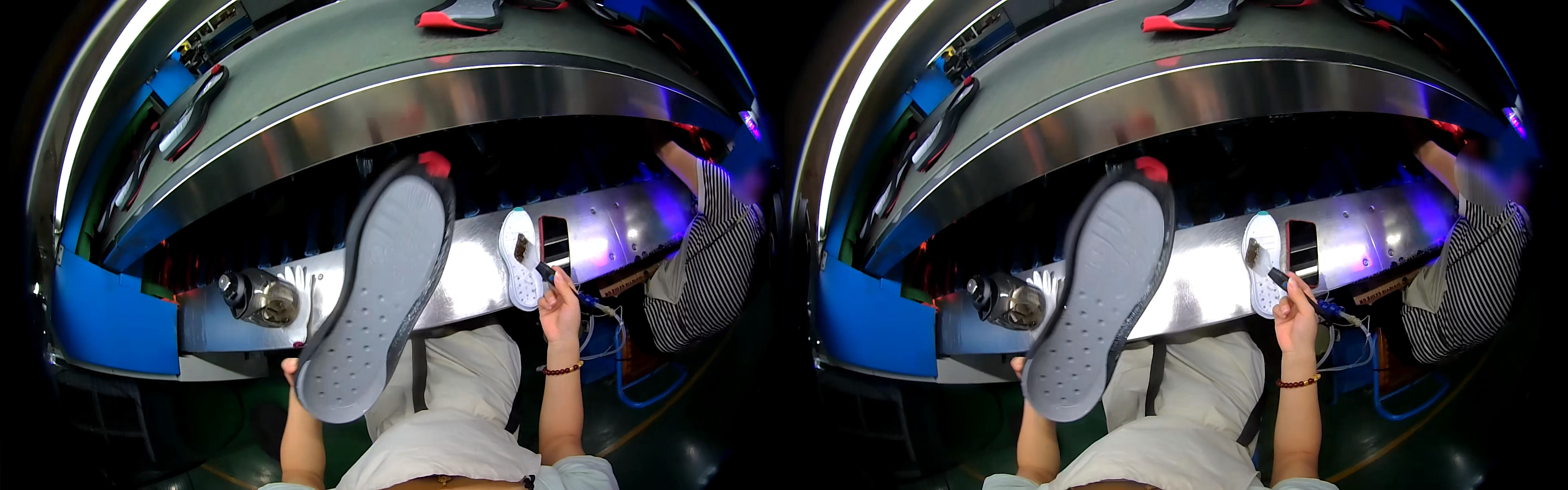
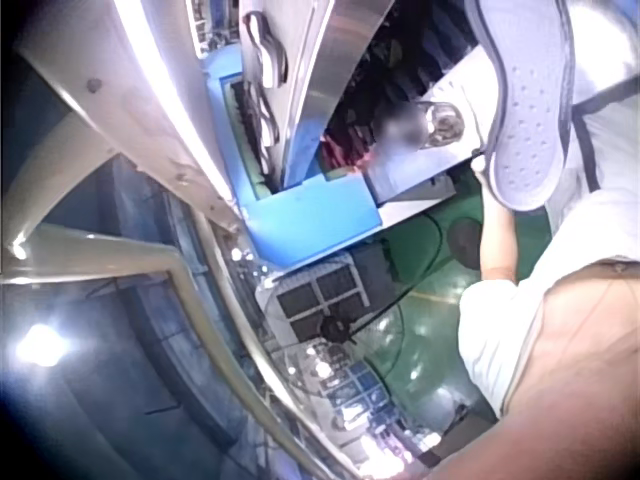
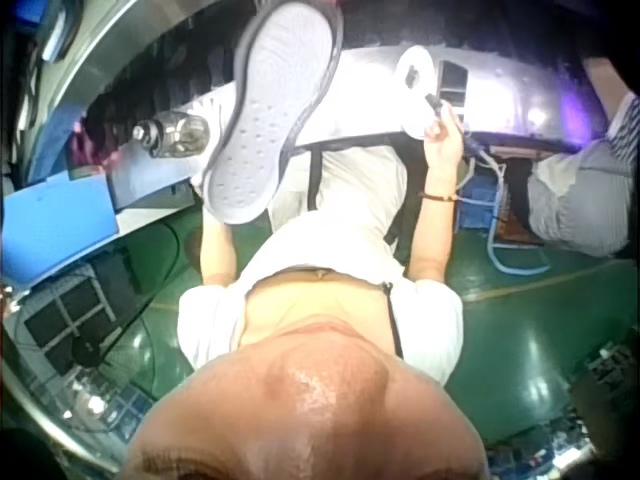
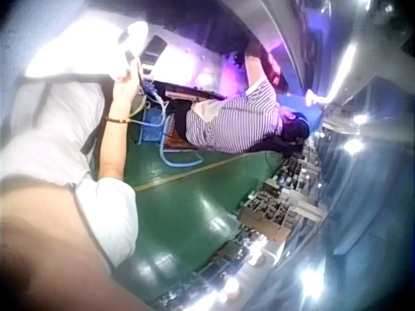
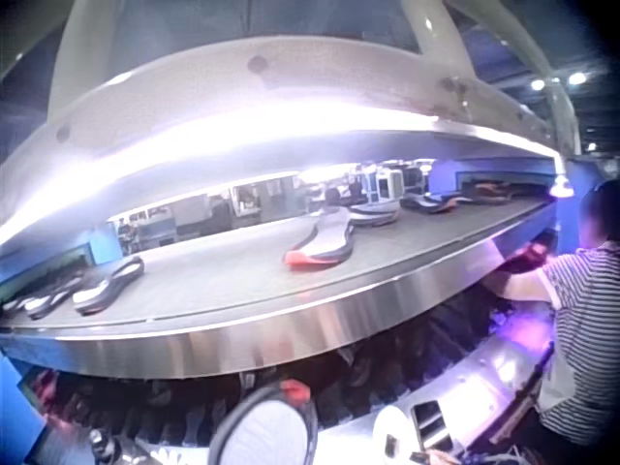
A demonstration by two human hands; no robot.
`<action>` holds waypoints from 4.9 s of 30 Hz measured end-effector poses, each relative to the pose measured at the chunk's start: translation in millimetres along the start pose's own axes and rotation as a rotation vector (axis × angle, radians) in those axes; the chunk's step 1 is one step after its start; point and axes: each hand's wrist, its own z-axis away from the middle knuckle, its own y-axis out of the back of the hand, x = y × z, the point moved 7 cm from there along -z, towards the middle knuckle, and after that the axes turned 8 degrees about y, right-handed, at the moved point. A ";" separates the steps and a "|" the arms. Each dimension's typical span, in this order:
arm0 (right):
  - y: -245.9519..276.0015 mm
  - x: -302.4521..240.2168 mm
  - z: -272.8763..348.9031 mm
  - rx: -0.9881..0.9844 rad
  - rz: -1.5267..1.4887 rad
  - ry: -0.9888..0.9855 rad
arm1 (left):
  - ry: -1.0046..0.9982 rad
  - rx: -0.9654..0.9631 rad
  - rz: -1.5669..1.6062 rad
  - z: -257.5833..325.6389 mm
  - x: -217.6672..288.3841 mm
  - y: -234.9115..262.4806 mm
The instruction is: The person picks up gray shoe insoles from a conveyor belt and uses a brush to apply a dark adhesive to the bottom surface. They rotate the insole to cover the edges and then place it back on the belt, repeating the process for multiple insoles.
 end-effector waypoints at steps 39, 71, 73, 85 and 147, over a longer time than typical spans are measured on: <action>29.4 -3.7 -32.5 0.090 -0.039 -0.112 | -0.734 0.550 -2.642 -400.7 136.1 -481.4; 49.9 -5.6 -25.1 0.152 0.078 0.054 | -1.494 -0.546 -1.781 -220.3 79.8 -480.4; 48.3 -1.2 -22.8 0.126 0.025 0.049 | -1.425 -0.531 -1.264 -184.4 107.6 -416.2; 39.1 -22.3 -14.7 0.053 0.159 0.164 | -0.311 -0.191 -0.442 -153.2 44.0 -244.3; -223.7 -6.7 52.7 -1.148 0.864 0.695 | -0.084 -0.258 0.075 -131.2 -68.6 -176.8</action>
